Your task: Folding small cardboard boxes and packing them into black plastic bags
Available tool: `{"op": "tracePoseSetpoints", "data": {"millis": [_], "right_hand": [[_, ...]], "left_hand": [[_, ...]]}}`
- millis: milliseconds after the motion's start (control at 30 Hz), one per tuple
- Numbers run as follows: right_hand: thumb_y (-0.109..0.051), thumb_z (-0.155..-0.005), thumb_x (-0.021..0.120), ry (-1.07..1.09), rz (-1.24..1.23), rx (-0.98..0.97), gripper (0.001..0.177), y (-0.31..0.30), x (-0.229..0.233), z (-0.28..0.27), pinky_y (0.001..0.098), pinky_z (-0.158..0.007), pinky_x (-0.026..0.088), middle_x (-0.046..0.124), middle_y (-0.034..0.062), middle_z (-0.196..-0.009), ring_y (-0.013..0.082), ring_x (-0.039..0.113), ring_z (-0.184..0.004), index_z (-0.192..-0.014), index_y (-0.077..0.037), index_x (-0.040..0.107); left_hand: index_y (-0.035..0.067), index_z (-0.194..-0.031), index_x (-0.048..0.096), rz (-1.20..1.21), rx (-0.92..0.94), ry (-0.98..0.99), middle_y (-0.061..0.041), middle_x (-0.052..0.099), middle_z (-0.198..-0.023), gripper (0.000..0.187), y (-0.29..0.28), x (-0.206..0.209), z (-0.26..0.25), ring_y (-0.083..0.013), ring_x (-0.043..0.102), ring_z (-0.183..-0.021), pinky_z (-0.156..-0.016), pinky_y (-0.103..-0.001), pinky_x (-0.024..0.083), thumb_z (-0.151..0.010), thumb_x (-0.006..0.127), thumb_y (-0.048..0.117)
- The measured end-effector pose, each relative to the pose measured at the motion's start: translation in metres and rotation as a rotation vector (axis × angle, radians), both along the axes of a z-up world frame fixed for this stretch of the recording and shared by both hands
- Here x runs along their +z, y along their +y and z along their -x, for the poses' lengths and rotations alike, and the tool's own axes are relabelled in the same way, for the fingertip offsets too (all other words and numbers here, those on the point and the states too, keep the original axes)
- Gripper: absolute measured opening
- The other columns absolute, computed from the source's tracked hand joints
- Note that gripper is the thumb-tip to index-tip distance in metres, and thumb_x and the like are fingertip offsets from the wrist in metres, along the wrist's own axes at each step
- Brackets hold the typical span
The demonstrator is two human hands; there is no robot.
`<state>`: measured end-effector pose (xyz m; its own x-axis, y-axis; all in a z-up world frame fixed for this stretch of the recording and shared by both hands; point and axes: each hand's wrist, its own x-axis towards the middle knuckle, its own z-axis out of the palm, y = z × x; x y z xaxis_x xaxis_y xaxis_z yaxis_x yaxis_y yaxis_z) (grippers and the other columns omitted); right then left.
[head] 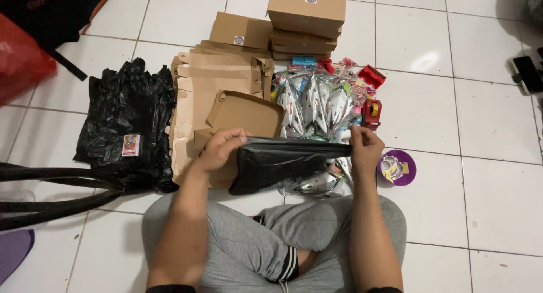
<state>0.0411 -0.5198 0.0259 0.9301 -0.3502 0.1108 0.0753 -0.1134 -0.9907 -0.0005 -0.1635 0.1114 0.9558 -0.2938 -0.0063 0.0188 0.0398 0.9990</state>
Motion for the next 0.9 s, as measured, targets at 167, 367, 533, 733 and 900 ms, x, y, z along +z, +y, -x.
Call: {"op": "tracePoseSetpoints", "data": {"millis": [167,367,533,733,900], "right_hand": [[-0.013,-0.094,0.071,0.003,-0.056,0.231,0.023,0.008,0.003,0.003,0.0222,-0.071,0.045,0.059,0.0013,-0.076,0.0090,0.053,-0.073,-0.116,-0.006,0.074],[-0.009,-0.090,0.077,0.249,-0.048,0.515,0.007,0.024,-0.017,0.011,0.0253,-0.058,0.045,0.059,0.0021,-0.064,0.0110,0.053,-0.059,-0.089,-0.003,0.075],[-0.021,-0.102,0.068,0.296,-0.484,0.122,0.024,0.051,-0.022,0.014,0.0235,-0.046,0.036,0.048,0.0014,-0.058,0.0111,0.047,-0.048,-0.081,-0.009,0.064],[-0.055,-0.099,0.057,0.392,-0.974,0.297,0.045,0.070,-0.046,0.031,0.0259,-0.055,0.042,0.079,0.0162,-0.100,0.0144,0.073,-0.067,-0.113,-0.014,0.070],[-0.069,-0.098,0.044,0.416,-0.910,0.663,0.088,0.093,-0.040,0.047,0.0261,-0.070,0.048,0.073,0.0155,-0.089,0.0181,0.067,-0.079,-0.144,0.006,0.055]], "left_hand": [[0.012,-0.094,0.063,0.215,0.307,0.190,0.004,0.054,-0.085,0.013,-0.006,-0.032,-0.006,-0.0105,0.049,-0.086,-0.084,-0.024,0.041,-0.102,0.060,0.021],[0.009,-0.126,0.059,0.077,0.628,0.126,-0.003,0.063,-0.103,0.028,0.003,-0.051,-0.019,-0.0130,0.059,-0.097,-0.089,-0.027,0.047,-0.104,0.060,0.025],[0.010,-0.123,0.051,-0.257,0.916,-0.283,-0.003,0.066,-0.079,0.030,-0.005,-0.023,0.001,-0.0117,0.062,-0.073,-0.071,-0.026,0.048,-0.105,0.065,0.030],[0.002,-0.083,0.073,-0.348,0.139,0.301,-0.008,0.067,-0.053,0.035,-0.041,0.005,0.024,-0.0130,0.057,-0.041,-0.043,-0.025,0.046,-0.089,0.076,0.036],[-0.002,-0.123,0.060,-0.800,-0.080,0.216,-0.019,0.076,-0.089,0.069,-0.051,-0.009,0.018,-0.0348,0.075,-0.088,-0.065,-0.045,0.060,-0.086,0.074,0.055]]}}
